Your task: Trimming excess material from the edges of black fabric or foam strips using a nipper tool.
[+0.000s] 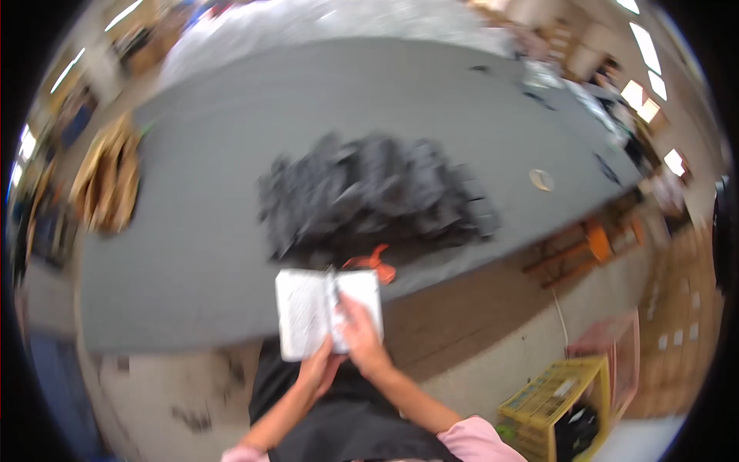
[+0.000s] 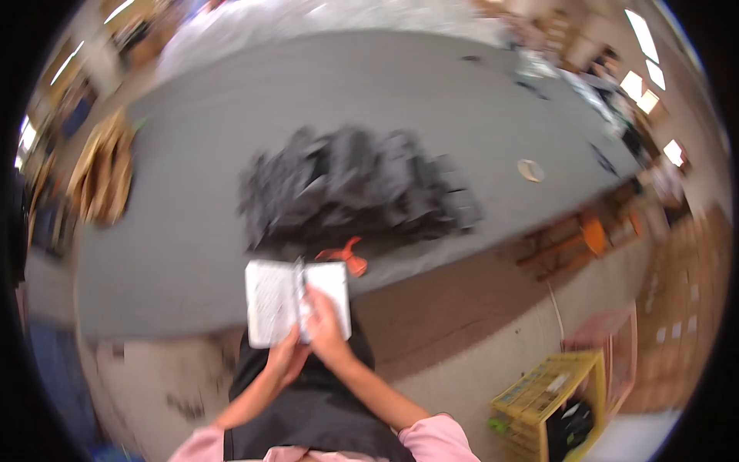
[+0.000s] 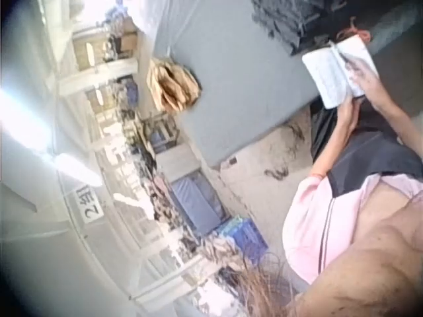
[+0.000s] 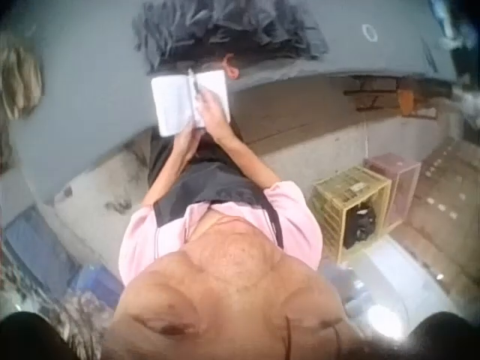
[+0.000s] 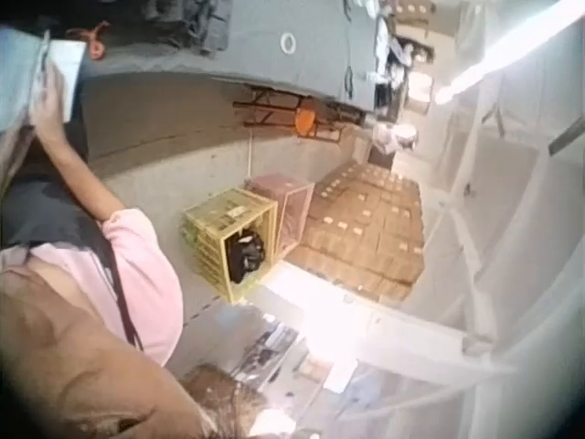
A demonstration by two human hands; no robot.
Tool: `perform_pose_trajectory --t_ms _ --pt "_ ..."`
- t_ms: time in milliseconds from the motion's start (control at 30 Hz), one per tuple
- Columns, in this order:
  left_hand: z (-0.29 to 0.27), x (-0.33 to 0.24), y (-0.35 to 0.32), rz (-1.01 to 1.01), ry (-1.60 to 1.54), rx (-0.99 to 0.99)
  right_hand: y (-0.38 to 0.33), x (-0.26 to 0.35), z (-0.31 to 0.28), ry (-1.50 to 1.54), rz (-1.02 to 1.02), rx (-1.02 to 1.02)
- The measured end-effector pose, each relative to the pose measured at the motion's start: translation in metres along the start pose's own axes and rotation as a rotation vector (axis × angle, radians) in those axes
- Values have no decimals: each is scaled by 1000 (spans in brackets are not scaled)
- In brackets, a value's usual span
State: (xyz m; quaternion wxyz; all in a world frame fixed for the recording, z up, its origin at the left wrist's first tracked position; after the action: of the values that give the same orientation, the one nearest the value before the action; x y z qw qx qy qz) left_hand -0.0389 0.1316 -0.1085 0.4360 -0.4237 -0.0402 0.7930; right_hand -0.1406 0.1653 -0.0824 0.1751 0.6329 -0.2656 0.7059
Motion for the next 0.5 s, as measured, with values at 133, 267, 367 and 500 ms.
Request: perform_pose_trajectory --t_ms 133,267,367,500 --pt "-6 9 12 -63 -7 48 -9 -6 2 -169 -112 -92" --pt "12 7 17 -113 30 121 -16 11 -8 -203 -100 -186" --pt "10 4 20 -152 15 130 -17 15 -6 -328 -160 -238" --pt "-2 0 23 -197 -53 115 -20 21 1 -472 -210 -250"
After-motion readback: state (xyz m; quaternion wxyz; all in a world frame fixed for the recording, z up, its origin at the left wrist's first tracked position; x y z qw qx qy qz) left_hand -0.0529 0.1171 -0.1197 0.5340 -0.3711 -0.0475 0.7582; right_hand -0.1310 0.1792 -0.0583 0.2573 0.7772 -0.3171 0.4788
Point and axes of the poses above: each hand's wrist, its own y-axis towards the middle knuckle, its own z-axis out of the palm, x = y × z, the point moved 4 cm from there along y, towards the middle knuckle, and after that the axes turned 7 degrees about z, right-handed, at the moved point
